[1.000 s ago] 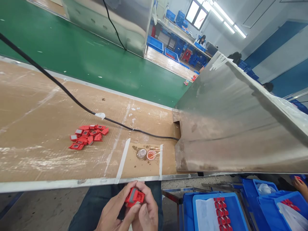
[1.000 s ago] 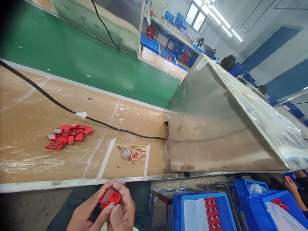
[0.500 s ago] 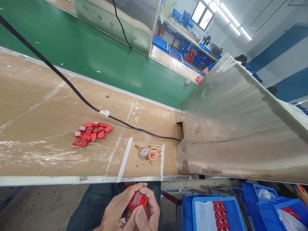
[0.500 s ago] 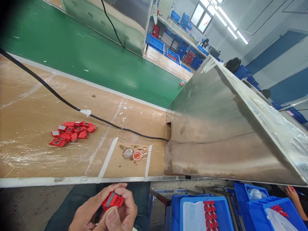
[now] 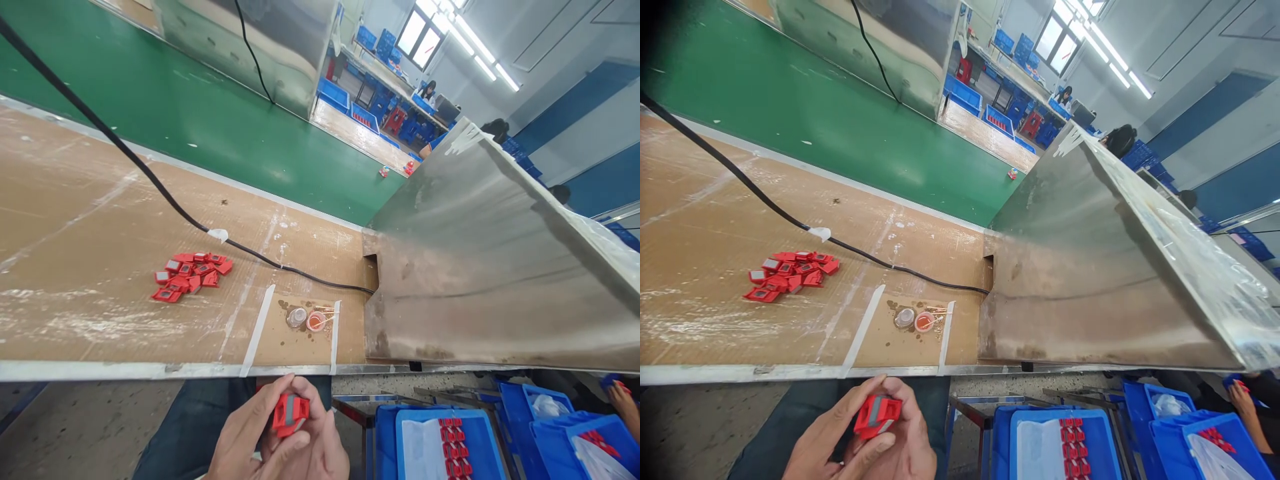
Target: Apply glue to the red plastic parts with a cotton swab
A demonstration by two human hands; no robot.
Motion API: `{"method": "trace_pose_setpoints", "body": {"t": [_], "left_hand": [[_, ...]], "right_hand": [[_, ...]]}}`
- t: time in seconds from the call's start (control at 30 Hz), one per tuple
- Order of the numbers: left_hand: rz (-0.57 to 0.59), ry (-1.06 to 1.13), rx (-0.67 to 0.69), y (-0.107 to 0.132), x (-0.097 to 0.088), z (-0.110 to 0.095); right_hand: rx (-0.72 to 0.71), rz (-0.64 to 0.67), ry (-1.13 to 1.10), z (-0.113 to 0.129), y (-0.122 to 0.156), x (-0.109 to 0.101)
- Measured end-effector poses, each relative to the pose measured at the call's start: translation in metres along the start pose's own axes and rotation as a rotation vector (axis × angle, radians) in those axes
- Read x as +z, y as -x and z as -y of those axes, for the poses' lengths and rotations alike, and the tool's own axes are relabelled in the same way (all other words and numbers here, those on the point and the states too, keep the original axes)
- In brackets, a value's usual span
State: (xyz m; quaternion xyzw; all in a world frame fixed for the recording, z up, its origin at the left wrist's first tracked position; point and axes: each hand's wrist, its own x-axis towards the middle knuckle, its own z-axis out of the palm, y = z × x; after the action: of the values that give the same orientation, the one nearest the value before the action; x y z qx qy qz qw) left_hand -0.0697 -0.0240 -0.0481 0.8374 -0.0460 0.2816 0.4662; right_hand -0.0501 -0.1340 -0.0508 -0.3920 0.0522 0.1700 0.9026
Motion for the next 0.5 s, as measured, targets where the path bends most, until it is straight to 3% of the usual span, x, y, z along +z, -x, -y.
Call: {"method": "trace_pose_setpoints", "body": {"t": [0.3, 0.5], "left_hand": [[-0.081, -0.061, 0.045, -0.012, -0.008, -0.007], [-0.085, -0.024, 0.088, -0.017, -0.01, -0.013]], "right_hand": [[0.302, -0.152, -0.325, 0.01, 0.0, 0.018], [0.386, -0.165, -0.319, 0.026, -0.004, 0.032]]}}
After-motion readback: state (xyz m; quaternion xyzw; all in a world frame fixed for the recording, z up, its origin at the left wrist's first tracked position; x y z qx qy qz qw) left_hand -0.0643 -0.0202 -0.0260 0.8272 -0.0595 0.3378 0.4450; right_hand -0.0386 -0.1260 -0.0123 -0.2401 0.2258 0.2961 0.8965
